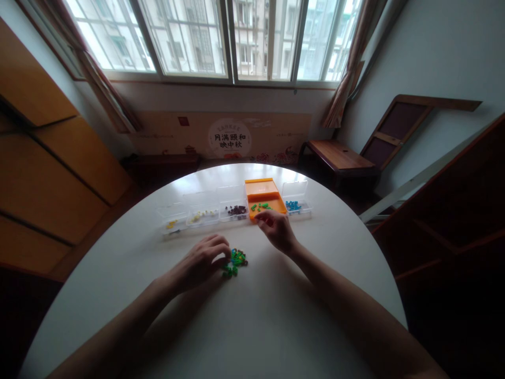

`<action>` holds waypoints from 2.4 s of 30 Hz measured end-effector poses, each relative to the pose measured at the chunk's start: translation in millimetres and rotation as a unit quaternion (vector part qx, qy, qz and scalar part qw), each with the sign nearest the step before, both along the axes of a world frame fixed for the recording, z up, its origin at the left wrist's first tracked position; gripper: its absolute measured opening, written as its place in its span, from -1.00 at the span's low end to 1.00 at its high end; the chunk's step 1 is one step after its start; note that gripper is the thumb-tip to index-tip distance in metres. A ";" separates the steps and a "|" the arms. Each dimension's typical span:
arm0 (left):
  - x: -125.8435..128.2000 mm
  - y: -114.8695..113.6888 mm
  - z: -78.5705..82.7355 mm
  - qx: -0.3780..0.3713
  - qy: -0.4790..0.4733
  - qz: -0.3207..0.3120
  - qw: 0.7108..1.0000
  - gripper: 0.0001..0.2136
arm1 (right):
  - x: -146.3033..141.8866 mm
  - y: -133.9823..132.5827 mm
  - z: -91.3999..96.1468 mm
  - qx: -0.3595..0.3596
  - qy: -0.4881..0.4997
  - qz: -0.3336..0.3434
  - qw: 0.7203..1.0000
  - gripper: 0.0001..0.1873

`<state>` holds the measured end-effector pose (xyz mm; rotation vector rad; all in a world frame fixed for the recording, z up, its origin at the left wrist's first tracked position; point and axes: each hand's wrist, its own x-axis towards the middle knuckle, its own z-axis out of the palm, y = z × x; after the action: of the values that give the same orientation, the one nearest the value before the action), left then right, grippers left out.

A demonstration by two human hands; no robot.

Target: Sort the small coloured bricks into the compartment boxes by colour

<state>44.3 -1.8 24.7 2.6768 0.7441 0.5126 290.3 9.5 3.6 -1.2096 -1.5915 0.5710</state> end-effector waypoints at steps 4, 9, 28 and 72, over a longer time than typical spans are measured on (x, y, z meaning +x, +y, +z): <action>1.2 1.4 -0.5 -0.006 -0.060 0.025 0.998 -0.89 | -12.6 -12.2 7.0 -0.022 -0.047 0.154 0.987 -0.83; 2.9 0.3 0.8 0.034 -0.084 0.034 0.995 -0.89 | -25.9 -25.6 12.7 -0.042 -0.085 0.248 0.964 -0.82; -1.0 1.9 -1.9 0.098 -0.111 0.060 0.987 -0.92 | 14.3 8.6 -1.4 -0.026 -0.036 -0.002 0.999 -0.76; -5.5 7.4 5.6 -0.040 -0.044 0.016 0.998 -0.87 | -12.7 -14.0 8.6 -0.036 -0.087 0.171 0.981 -0.82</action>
<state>38.8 5.7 30.2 2.5559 0.7670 0.5915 277.6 -4.4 12.2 -1.0673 -1.9628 0.7639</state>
